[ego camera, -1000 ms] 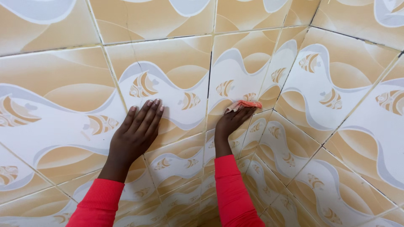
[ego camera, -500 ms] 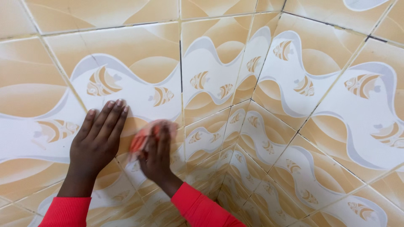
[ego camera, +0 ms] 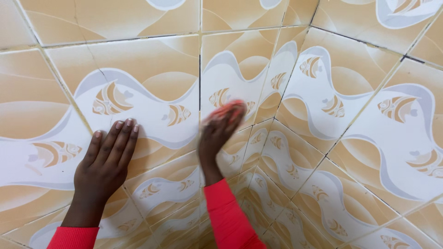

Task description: The person cleans the tiled bathroom walls using a yellow sponge and a red cloth. They spray liquid from a plastic bottle onto the tiles, then wipe the surfaces with the sponge and cloth, moving across different wall sections and corners.

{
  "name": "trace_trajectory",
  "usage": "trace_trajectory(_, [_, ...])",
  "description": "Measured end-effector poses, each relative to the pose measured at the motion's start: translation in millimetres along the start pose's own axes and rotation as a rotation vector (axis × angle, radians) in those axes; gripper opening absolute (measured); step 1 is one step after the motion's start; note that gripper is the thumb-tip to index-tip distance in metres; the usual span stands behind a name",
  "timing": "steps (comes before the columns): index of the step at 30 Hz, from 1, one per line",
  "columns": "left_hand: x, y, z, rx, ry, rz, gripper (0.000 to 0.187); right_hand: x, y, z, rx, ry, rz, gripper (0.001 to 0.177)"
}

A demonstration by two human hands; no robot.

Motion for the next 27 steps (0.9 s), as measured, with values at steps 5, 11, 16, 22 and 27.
trace_trajectory(5, [13.2,-6.8,-4.4,0.327,0.093,0.074,0.038,122.3,-129.9,-41.4,0.002,-0.527,0.468,0.061])
trace_trajectory(11, [28.4,-10.3,-9.8,0.281,0.063,0.117,0.047,88.0,-91.3,-36.6,0.054,-0.670,0.636,0.063])
trace_trajectory(16, [22.4,-6.4,-10.4,0.150,0.023,0.104,0.049,-73.3,-7.9,10.4,0.116,-0.237,0.412,0.065])
trace_trajectory(22, [32.7,-0.4,-18.6,0.169,0.037,0.133,0.049,-150.0,45.2,21.8,0.032,0.083,-0.026,0.063])
trace_trajectory(27, [41.0,-3.4,-21.2,0.324,0.170,0.192,0.044,-52.9,-83.8,-16.9,0.032,-0.128,0.320,0.060])
Point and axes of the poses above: each hand's wrist, its own x-axis away from the middle knuckle, its own z-axis out of the back of the hand, y = z × x, the point moved 7 cm from there along -x, towards the middle knuckle, and after that the axes turned 5 degrees about -x, right-handed, at the moved point
